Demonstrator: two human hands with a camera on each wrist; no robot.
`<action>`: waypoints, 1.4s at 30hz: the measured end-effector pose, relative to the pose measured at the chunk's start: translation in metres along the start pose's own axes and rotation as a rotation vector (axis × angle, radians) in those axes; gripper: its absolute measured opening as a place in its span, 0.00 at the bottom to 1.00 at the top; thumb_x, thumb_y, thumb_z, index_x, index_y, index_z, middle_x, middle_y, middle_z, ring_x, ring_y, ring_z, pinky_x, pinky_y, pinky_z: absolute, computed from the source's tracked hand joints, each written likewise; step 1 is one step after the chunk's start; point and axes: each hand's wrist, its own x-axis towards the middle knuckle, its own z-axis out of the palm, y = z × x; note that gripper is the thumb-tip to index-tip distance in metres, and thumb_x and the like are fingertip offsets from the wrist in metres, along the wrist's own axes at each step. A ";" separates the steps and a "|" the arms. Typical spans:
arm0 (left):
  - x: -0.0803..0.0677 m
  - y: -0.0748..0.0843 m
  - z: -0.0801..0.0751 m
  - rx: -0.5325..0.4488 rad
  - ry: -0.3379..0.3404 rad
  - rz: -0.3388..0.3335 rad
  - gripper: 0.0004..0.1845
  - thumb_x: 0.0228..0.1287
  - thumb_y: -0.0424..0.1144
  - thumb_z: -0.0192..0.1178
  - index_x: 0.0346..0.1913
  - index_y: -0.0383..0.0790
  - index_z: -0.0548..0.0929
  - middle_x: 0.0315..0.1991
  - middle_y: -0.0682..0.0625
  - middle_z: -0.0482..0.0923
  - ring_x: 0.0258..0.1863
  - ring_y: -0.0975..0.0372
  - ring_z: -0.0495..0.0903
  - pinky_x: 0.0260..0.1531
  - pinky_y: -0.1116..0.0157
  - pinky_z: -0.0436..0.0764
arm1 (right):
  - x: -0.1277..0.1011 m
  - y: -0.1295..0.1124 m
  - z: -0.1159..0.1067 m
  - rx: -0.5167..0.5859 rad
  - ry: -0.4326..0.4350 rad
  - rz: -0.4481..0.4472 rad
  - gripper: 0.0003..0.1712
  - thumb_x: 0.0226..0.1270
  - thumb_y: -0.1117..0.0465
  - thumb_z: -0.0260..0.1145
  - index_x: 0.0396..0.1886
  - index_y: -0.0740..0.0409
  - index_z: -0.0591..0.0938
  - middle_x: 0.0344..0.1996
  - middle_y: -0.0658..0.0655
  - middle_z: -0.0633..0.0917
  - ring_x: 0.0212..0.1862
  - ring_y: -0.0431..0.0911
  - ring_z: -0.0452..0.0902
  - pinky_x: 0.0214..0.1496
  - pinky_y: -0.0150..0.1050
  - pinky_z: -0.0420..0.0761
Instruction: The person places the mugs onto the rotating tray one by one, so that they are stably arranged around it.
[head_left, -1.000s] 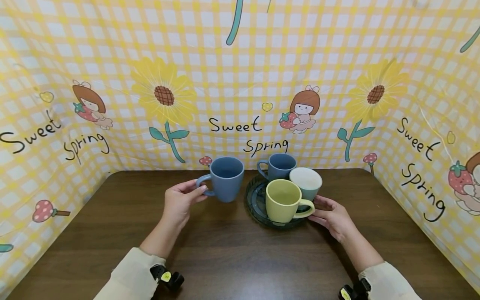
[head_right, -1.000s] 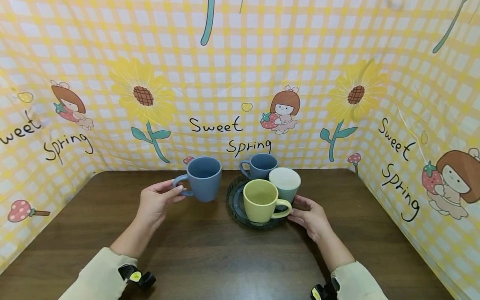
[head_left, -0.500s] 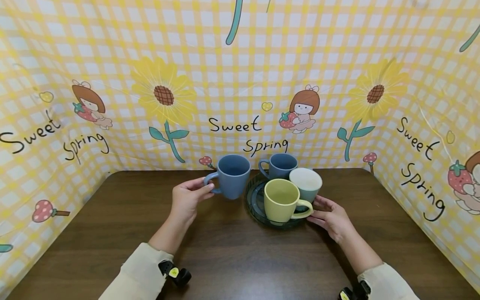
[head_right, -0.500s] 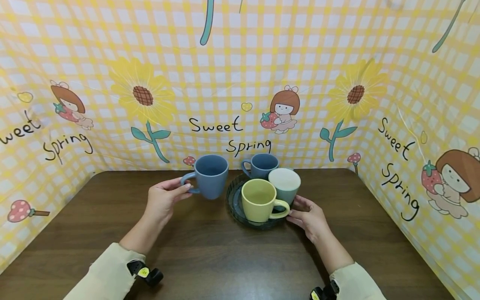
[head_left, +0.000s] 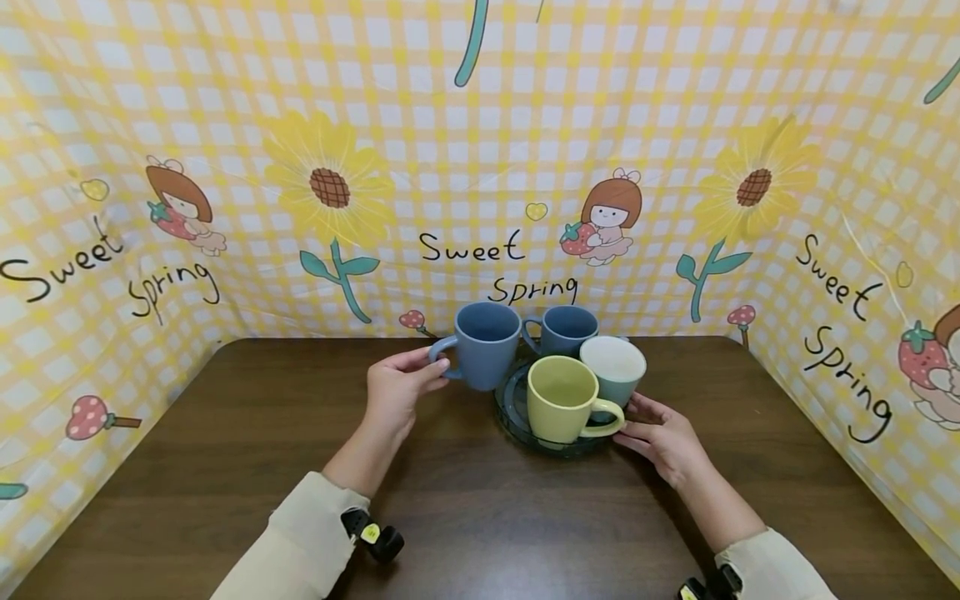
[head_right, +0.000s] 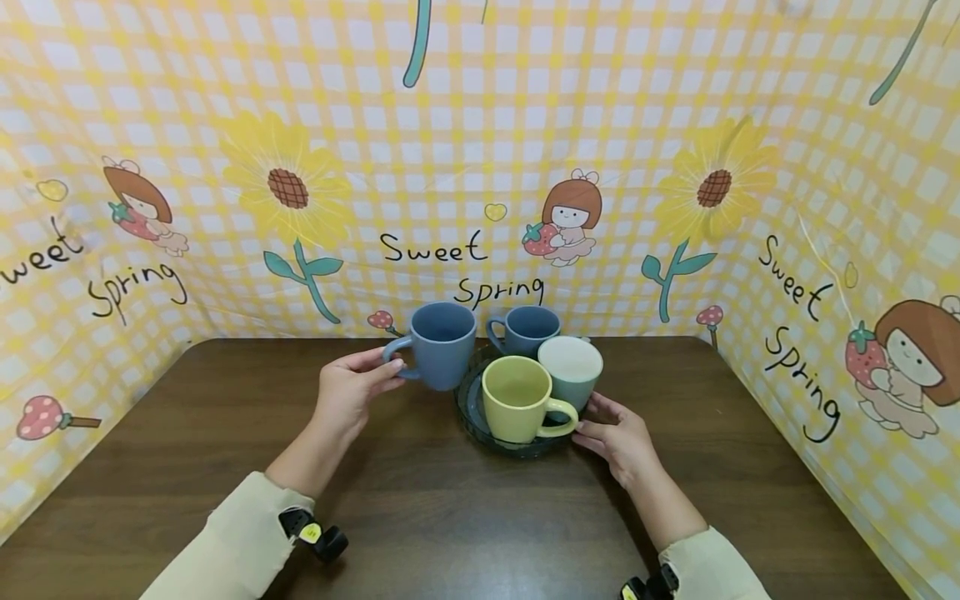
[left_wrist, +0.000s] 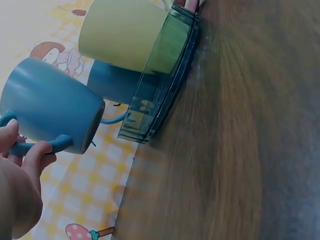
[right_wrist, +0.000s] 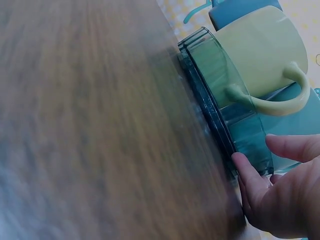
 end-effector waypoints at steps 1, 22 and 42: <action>0.001 -0.001 0.002 0.003 0.001 -0.004 0.11 0.49 0.17 0.70 0.34 0.33 0.89 0.29 0.42 0.85 0.26 0.59 0.86 0.31 0.58 0.87 | 0.000 0.000 0.000 0.000 0.002 0.000 0.42 0.64 0.83 0.54 0.74 0.74 0.48 0.67 0.69 0.53 0.41 0.40 0.81 0.52 0.43 0.83; 0.010 -0.018 0.030 0.026 0.008 -0.058 0.14 0.48 0.18 0.71 0.41 0.23 0.85 0.30 0.41 0.85 0.26 0.59 0.86 0.31 0.59 0.87 | -0.002 -0.001 0.008 0.034 0.037 -0.017 0.43 0.62 0.84 0.57 0.74 0.73 0.50 0.58 0.65 0.59 0.38 0.43 0.82 0.50 0.42 0.84; 0.006 -0.053 0.043 0.087 -0.069 -0.118 0.12 0.45 0.16 0.71 0.35 0.21 0.81 0.27 0.43 0.83 0.25 0.57 0.86 0.35 0.54 0.87 | -0.005 0.005 0.007 0.024 0.040 -0.018 0.44 0.60 0.85 0.57 0.74 0.73 0.50 0.61 0.67 0.57 0.37 0.44 0.82 0.49 0.41 0.84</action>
